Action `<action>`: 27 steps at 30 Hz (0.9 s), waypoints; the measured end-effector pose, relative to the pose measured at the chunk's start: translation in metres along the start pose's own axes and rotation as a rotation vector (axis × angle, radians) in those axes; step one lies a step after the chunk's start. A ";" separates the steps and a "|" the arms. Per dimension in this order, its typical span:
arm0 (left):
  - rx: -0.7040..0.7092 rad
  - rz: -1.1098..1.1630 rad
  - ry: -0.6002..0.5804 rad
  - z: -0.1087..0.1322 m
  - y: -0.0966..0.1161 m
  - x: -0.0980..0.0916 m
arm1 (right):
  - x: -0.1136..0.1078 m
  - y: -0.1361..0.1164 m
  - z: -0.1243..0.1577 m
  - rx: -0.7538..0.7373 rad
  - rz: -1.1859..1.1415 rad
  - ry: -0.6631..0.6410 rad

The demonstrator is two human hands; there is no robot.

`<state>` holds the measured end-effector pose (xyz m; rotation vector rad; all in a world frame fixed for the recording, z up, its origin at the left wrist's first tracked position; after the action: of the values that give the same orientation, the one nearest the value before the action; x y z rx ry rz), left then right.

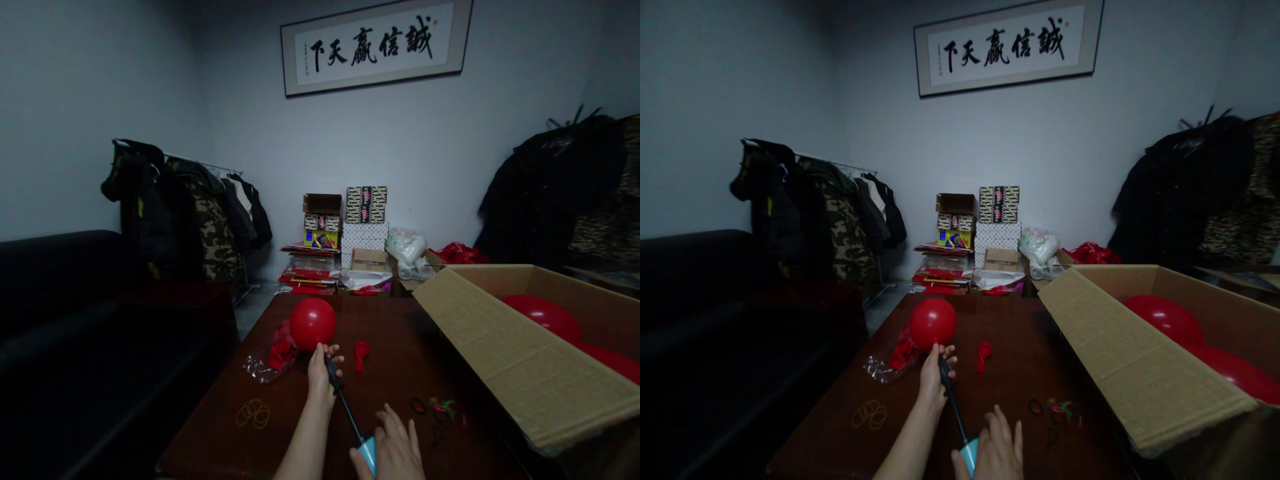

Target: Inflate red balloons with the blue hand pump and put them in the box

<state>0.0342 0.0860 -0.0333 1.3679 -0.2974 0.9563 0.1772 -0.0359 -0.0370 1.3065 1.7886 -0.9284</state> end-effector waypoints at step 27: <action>0.014 -0.136 -0.098 0.012 -0.012 0.016 | 0.001 -0.009 -0.033 0.105 -0.134 -0.176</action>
<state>0.0566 0.0829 -0.0278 1.4318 -0.2683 0.7809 0.1634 -0.0089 -0.0205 1.1403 1.7260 -1.1877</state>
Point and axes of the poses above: each hand's wrist, its own z-axis away from the middle knuckle, its own x-axis out of the palm, y = z × x, the point moved 7 cm from there along -z, towards the middle knuckle, and after that the axes turned 5 degrees about y, right-handed, at the moved point
